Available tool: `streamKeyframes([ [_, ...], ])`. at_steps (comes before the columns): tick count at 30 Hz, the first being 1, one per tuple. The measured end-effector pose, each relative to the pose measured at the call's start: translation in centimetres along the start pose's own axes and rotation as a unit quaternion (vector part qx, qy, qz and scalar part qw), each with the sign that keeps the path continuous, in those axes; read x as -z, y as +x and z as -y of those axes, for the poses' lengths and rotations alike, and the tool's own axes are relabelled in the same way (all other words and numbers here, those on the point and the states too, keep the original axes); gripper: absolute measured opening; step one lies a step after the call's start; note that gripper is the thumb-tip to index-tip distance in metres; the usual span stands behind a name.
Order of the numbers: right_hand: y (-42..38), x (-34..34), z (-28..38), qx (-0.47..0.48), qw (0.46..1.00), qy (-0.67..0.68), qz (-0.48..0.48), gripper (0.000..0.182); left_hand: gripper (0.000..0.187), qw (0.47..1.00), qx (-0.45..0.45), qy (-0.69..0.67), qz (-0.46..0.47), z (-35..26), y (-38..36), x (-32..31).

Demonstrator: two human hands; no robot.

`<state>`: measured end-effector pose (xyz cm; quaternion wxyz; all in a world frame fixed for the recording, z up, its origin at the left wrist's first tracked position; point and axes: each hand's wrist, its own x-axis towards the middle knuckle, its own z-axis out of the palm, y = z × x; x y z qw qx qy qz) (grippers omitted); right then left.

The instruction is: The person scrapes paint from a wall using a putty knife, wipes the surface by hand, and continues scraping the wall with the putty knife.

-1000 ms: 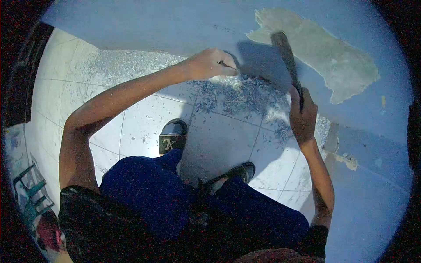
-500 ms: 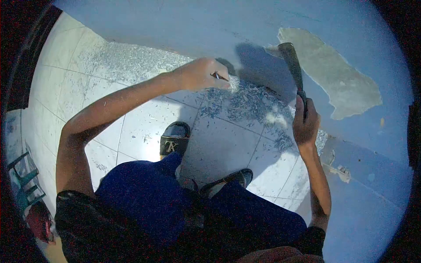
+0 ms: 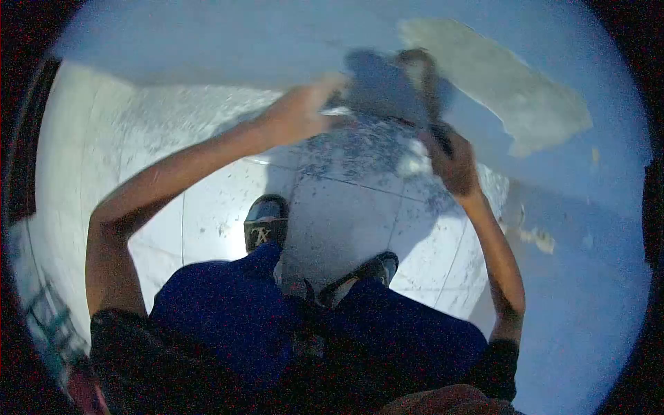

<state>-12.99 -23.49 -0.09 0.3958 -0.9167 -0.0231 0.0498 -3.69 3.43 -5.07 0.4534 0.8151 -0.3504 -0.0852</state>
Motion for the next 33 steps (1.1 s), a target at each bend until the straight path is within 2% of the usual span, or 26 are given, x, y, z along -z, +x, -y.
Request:
streamKeyframes([
  [1,-0.4,-0.5,-0.4,0.039,0.998,-0.02,0.037,0.029,0.064,0.999,-0.005,-0.031,-0.038,-0.3,0.1,-0.2],
  [3,-0.6,-1.4,-1.0,0.106,0.984,-0.089,0.113,0.029,0.082,0.992,-0.037,0.04,-0.11,-1.6,0.6,-0.5],
  [5,-1.5,-2.5,-0.7,0.056,0.975,-0.057,0.206,0.03,0.083,0.983,-0.101,0.088,-0.127,-4.0,0.7,-1.1],
  [6,-2.1,-2.9,-1.3,0.104,0.973,-0.046,0.203,0.03,0.083,0.977,-0.119,0.116,-0.137,-4.6,0.4,-1.1],
  [7,-2.6,-3.6,-1.7,0.156,0.966,-0.032,0.204,0.031,0.08,0.993,-0.08,0.091,0.007,-4.5,0.3,-1.1],
  [8,-3.3,-4.3,-2.1,0.209,0.956,-0.015,0.208,0.031,0.078,0.986,-0.033,0.068,0.151,-4.2,-0.2,-1.3],
  [9,-3.9,-4.6,-2.2,0.188,0.957,-0.018,0.222,0.031,0.075,0.956,0.018,0.044,0.29,-3.9,-0.5,-1.6],
  [11,-4.6,-4.7,-2.5,0.152,0.955,-0.03,0.252,0.032,0.062,0.925,-0.022,-0.079,0.371,-3.8,-1.8,-3.4],
  [14,-4.9,-3.6,-2.4,0.291,0.925,-0.233,0.07,0.055,0.041,0.841,0.199,-0.132,0.485,-3.7,-1.8,-4.9],
  [16,-3.6,0.8,-0.2,0.245,0.912,-0.328,-0.036,0.067,0.043,0.896,0.12,-0.077,0.421,-2.9,-1.9,-5.4],
  [18,-2.2,5.8,0.9,0.214,0.891,-0.343,-0.206,0.069,0.044,0.924,0.078,-0.023,0.373,-2.1,-2.0,-5.3],
  [20,-1.5,10.3,-0.3,0.2,0.778,-0.478,-0.354,0.07,0.042,0.935,0.061,0.027,0.348,-1.2,-1.5,-5.1],
  [23,0.3,12.9,-1.4,0.221,0.691,-0.541,-0.424,0.074,0.041,0.937,0.083,0.007,0.339,0.8,-1.7,-5.6],
  [24,1.4,13.9,-1.5,0.216,0.699,-0.53,-0.429,0.076,0.041,0.947,0.03,0.046,0.316,1.8,-1.8,-6.1],
  [25,2.0,13.7,-2.3,0.212,0.715,-0.511,-0.428,0.077,0.041,0.954,0.026,0.012,0.299,1.0,-1.6,-5.9],
  [26,2.2,12.7,-3.0,0.198,0.739,-0.488,-0.42,0.079,0.041,0.945,0.053,0.037,0.321,-0.1,-1.7,-5.7],
  [29,4.2,12.6,-5.0,0.248,0.7,-0.483,-0.464,0.079,0.042,0.925,0.109,0.068,0.358,-2.6,-0.6,-5.5],
  [30,4.2,12.4,-5.3,0.246,0.706,-0.474,-0.466,0.077,0.042,0.918,0.125,0.069,0.371,-3.0,-0.7,-5.5],
  [33,4.7,12.7,-5.7,0.25,0.705,-0.472,-0.466,0.072,0.042,0.934,0.094,0.045,0.343,-2.6,-1.2,-5.7],
])
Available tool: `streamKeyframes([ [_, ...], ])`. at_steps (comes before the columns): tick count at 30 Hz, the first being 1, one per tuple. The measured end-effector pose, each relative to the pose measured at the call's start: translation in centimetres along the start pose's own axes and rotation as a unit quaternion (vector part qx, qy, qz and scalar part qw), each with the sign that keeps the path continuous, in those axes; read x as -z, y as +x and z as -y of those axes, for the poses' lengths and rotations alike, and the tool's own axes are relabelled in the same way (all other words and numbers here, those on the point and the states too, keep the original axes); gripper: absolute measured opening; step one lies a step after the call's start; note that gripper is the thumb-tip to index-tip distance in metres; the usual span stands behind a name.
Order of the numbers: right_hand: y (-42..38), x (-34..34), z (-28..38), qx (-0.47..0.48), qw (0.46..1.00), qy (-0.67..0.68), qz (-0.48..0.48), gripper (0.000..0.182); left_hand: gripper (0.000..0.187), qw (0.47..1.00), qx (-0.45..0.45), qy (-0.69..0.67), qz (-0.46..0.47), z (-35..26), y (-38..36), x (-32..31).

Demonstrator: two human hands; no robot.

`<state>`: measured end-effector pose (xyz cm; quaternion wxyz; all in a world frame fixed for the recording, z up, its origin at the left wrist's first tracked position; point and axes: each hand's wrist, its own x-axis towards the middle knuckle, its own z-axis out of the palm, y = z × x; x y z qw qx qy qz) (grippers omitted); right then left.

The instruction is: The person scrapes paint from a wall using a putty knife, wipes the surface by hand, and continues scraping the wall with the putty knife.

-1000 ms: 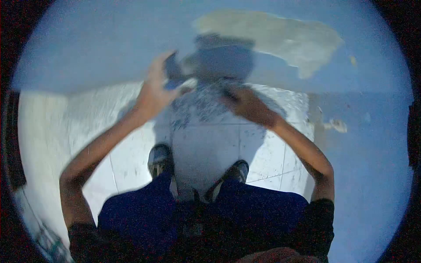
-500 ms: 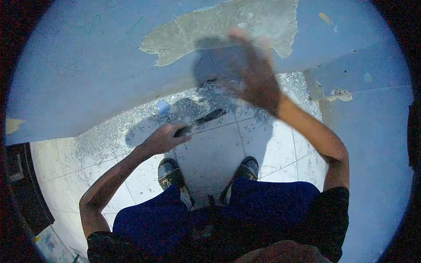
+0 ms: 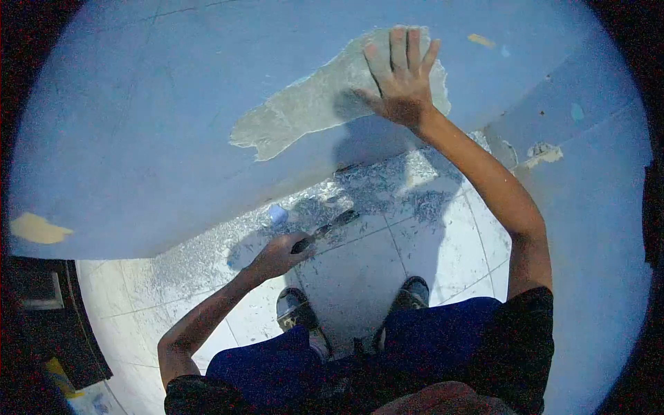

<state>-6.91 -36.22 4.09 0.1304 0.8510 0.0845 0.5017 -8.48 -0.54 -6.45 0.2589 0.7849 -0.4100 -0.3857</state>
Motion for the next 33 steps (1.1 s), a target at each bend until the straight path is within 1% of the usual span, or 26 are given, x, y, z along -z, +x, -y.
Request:
streamKeyframes([
  [3,-0.1,0.1,-0.5,0.045,0.999,-0.025,-0.002,0.068,0.042,0.999,-0.014,0.042,0.0,1.2,-0.2,-0.2],
  [6,-1.4,-0.3,-1.5,0.099,0.994,-0.035,0.0,0.063,0.042,0.996,0.013,0.084,0.024,0.6,-0.5,0.1],
  [8,-1.9,-0.3,-1.8,0.126,0.991,-0.028,0.02,0.062,0.043,0.997,0.019,0.077,0.022,0.1,-0.6,0.3],
  [11,-2.3,0.4,-1.6,0.114,0.991,-0.016,0.072,0.064,0.043,0.999,0.003,0.05,0.011,1.0,-0.6,-0.1],
  [12,-2.5,0.1,-1.6,0.116,0.991,-0.025,0.057,0.064,0.044,0.999,-0.005,0.038,0.007,1.2,-0.6,-0.3],
  [13,-2.6,-0.3,-1.6,0.118,0.992,-0.034,0.04,0.064,0.044,0.998,0.02,0.05,0.028,1.1,-0.5,-0.3],
  [14,-2.8,-0.6,-1.8,0.121,0.991,-0.043,0.022,0.064,0.043,0.998,0.017,0.043,0.031,1.4,-0.3,-0.4],
  [17,-2.9,0.0,-2.1,0.162,0.983,-0.074,0.032,0.063,0.042,0.999,0.013,0.009,0.034,1.9,-0.4,-0.9],
  [19,-5.2,-1.2,-1.9,0.185,0.979,-0.029,0.086,0.063,0.042,0.999,0.015,-0.028,0.027,1.4,-0.8,-0.9],
  [20,-6.4,-1.8,-2.3,0.197,0.974,-0.007,0.111,0.063,0.041,0.999,0.015,-0.001,0.035,1.6,-1.0,-0.9],
  [22,-5.7,-0.8,-2.8,0.146,0.982,-0.003,0.121,0.063,0.041,0.998,0.015,0.05,0.038,2.2,-1.1,-0.8],
  [25,-4.1,1.2,-3.8,0.075,0.987,0.004,0.143,0.066,0.039,0.998,-0.01,0.066,0.012,2.6,-1.3,-0.9],
  [27,-0.4,1.8,-5.3,0.052,0.996,-0.079,-0.008,0.068,0.04,0.998,0.006,0.06,0.025,3.0,-1.1,-1.0],
  [30,2.4,1.5,-4.1,0.012,0.995,-0.022,-0.095,0.069,0.041,0.997,0.017,0.059,0.043,2.8,-1.0,-0.6],
  [31,2.2,1.1,-3.0,0.017,0.998,-0.008,-0.066,0.069,0.041,0.997,0.019,0.058,0.047,2.5,-0.9,-0.4],
  [33,0.6,-0.5,0.1,0.029,0.999,0.026,-0.011,0.069,0.042,0.996,-0.008,0.076,0.044,4.0,0.1,-1.3],
])
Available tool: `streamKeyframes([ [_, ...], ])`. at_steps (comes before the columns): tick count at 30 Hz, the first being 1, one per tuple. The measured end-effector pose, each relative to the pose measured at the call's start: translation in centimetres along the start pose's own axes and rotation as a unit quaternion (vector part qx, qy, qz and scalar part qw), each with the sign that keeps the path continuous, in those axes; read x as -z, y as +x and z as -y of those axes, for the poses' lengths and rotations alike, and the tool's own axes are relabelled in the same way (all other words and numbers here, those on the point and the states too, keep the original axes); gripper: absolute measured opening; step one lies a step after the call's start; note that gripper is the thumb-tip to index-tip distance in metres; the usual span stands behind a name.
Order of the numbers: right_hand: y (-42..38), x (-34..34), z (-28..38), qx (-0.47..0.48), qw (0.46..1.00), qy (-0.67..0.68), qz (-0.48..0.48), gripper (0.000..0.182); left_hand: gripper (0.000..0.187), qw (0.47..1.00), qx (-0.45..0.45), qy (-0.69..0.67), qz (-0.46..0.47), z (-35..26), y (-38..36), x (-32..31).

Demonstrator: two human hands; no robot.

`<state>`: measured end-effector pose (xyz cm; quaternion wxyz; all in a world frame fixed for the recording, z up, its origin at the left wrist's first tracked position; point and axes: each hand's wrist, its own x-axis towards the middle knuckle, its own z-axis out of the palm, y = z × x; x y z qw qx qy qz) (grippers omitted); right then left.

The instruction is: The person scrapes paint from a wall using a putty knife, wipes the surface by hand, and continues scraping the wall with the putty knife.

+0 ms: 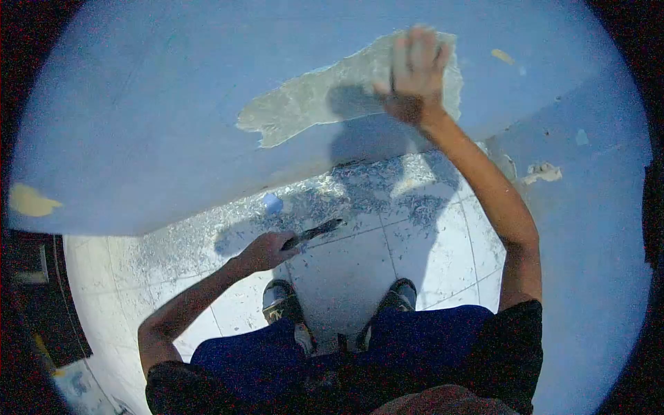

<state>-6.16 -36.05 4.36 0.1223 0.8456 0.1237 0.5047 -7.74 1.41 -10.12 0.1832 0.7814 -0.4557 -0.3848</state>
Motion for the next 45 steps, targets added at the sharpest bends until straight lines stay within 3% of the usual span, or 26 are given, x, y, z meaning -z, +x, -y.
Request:
streamKeyframes([
  [3,-0.9,-2.2,3.7,0.155,0.987,-0.027,-0.005,0.07,0.041,1.0,-0.013,0.009,-0.011,0.8,-0.1,-0.6],
  [6,0.2,-1.0,3.0,0.184,0.976,-0.087,0.072,0.069,0.04,0.999,-0.038,0.001,-0.007,-0.5,-0.1,0.2],
  [8,2.6,0.1,0.4,0.035,0.999,-0.017,0.003,0.065,0.039,0.999,-0.031,-0.014,-0.012,-0.6,-0.3,0.1],
  [10,8.1,1.7,-0.1,0.013,0.988,0.022,-0.152,0.062,0.038,1.0,-0.006,-0.022,-0.009,0.1,-0.4,-0.5],
  [13,12.1,3.4,2.6,0.03,0.989,-0.076,-0.121,0.053,0.038,1.0,-0.005,-0.016,-0.003,-0.3,-0.8,-0.6],
  [14,13.1,2.4,2.2,0.088,0.974,-0.121,-0.168,0.052,0.037,1.0,-0.021,-0.014,-0.016,-0.2,-0.8,-0.9],
  [17,14.2,3.2,7.1,0.039,0.992,-0.11,-0.047,0.053,0.037,0.999,-0.039,-0.008,-0.03,0.5,-1.0,-1.4],
  [20,13.5,-0.4,8.7,0.146,0.979,-0.049,-0.131,0.054,0.037,1.0,-0.021,-0.006,-0.001,-0.2,-0.7,-0.9],
  [23,9.8,-2.7,13.6,0.21,0.977,0.013,0.042,0.064,0.036,1.0,-0.019,0.002,0.0,-0.3,-0.9,-0.7],
  [27,4.8,-6.0,14.4,0.372,0.9,0.135,0.182,0.071,0.038,0.999,-0.035,-0.001,0.003,-0.4,-1.1,-0.9],
  [30,3.5,-5.9,13.3,0.297,0.92,0.166,0.192,0.072,0.039,1.0,-0.019,0.0,0.011,0.1,-1.5,-1.5],
  [32,4.3,-2.9,9.8,0.185,0.958,0.188,0.109,0.065,0.039,1.0,-0.021,0.002,-0.01,0.8,-2.0,-1.6],
  [34,5.2,-0.1,6.3,0.162,0.985,-0.035,0.045,0.06,0.039,0.997,-0.051,-0.004,-0.061,2.0,-2.5,-2.1],
  [36,4.9,1.3,2.3,0.119,0.989,-0.087,-0.021,0.061,0.037,0.997,-0.01,-0.026,-0.069,0.7,-3.8,-0.2],
  [39,1.5,3.2,-3.0,0.031,0.992,-0.106,0.055,0.056,0.042,0.998,0.003,-0.015,-0.062,0.9,-3.2,0.1],
  [42,-2.8,3.4,-7.4,0.045,0.984,-0.161,0.066,0.058,0.043,0.999,0.034,-0.026,-0.03,-0.2,-3.3,1.0],
  [45,-3.6,3.3,-8.8,-0.025,0.99,-0.128,-0.058,0.06,0.042,1.0,0.012,-0.021,-0.018,0.7,-2.9,0.5],
])
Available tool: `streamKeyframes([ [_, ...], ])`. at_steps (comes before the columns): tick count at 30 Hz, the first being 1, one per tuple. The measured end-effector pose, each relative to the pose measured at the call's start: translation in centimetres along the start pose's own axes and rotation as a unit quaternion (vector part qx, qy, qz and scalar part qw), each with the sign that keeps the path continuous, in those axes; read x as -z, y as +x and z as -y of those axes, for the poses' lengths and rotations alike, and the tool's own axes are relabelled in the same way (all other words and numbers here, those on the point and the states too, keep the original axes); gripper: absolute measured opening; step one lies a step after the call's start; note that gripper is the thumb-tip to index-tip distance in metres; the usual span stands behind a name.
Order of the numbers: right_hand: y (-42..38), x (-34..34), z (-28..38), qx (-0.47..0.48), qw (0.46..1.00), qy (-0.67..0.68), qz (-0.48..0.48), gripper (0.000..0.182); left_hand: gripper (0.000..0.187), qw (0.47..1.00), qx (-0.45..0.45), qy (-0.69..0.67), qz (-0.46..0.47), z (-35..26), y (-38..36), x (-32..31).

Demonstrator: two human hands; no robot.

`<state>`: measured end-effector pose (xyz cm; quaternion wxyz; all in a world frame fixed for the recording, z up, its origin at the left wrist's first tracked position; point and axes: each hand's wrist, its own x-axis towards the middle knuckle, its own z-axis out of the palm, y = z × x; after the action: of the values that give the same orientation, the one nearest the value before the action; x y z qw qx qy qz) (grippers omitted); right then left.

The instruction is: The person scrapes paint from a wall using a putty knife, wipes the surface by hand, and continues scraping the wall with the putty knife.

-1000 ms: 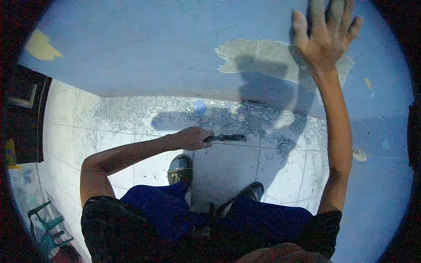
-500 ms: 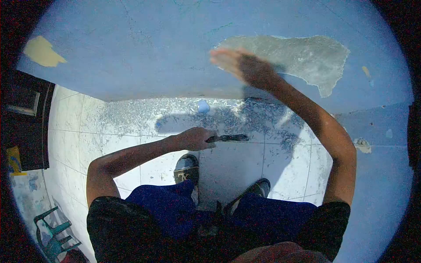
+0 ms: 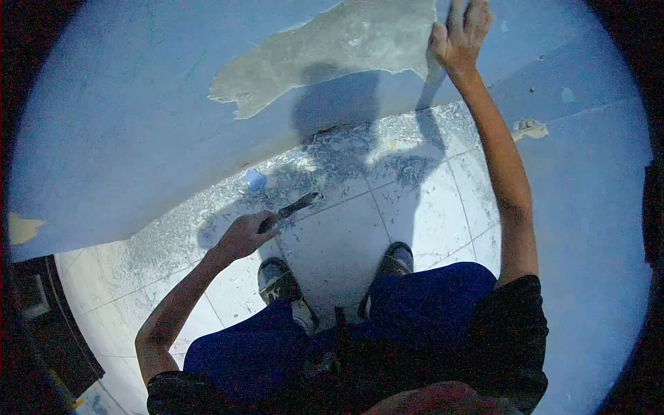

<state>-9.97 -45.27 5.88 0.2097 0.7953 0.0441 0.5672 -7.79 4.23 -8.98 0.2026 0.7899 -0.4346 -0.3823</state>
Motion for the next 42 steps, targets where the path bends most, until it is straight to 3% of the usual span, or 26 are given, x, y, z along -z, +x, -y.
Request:
streamKeyframes([
  [3,-0.6,-1.1,-0.3,-0.185,0.977,0.071,-0.078,0.063,0.041,0.999,0.02,0.008,0.033,-0.3,0.5,0.1],
  [7,-1.9,-2.3,1.0,-0.376,0.892,0.145,-0.203,0.062,0.04,1.0,0.018,0.004,0.02,-1.3,0.6,0.4],
  [10,-4.4,-3.6,-0.1,-0.491,0.828,0.165,-0.214,0.063,0.04,0.999,0.029,0.011,0.02,-1.4,1.2,0.7],
  [14,-6.5,-5.5,-1.3,-0.679,0.668,0.125,-0.277,0.058,0.041,1.0,0.008,0.004,0.021,0.0,1.0,-0.3],
  [17,-7.5,-4.8,-0.2,-0.717,0.629,0.141,-0.265,0.056,0.044,0.999,0.012,0.004,0.035,-0.8,1.3,0.2],
  [21,-7.7,0.6,2.7,-0.631,0.722,0.22,-0.178,0.053,0.043,1.0,0.013,0.012,0.005,0.0,1.1,-0.4],
  [24,-5.1,5.8,6.8,-0.534,0.771,0.347,-0.01,0.051,0.042,0.998,0.029,0.036,0.033,-1.5,0.8,0.7],
  [26,-3.8,7.3,9.5,-0.455,0.765,0.433,0.141,0.05,0.04,0.999,0.006,0.031,0.013,-1.0,0.8,0.3],
  [30,-3.2,5.6,15.0,-0.273,0.666,0.565,0.404,0.047,0.037,0.999,0.018,0.044,0.02,-0.5,1.1,-0.3],
  [33,-4.0,3.9,17.9,-0.182,0.578,0.61,0.51,0.045,0.031,0.998,-0.011,0.059,-0.005,0.2,1.2,-0.8],
  [42,-8.4,6.8,24.6,-0.076,0.401,0.68,0.609,0.04,0.034,0.998,-0.022,0.058,0.033,-0.7,1.3,-1.0],
])
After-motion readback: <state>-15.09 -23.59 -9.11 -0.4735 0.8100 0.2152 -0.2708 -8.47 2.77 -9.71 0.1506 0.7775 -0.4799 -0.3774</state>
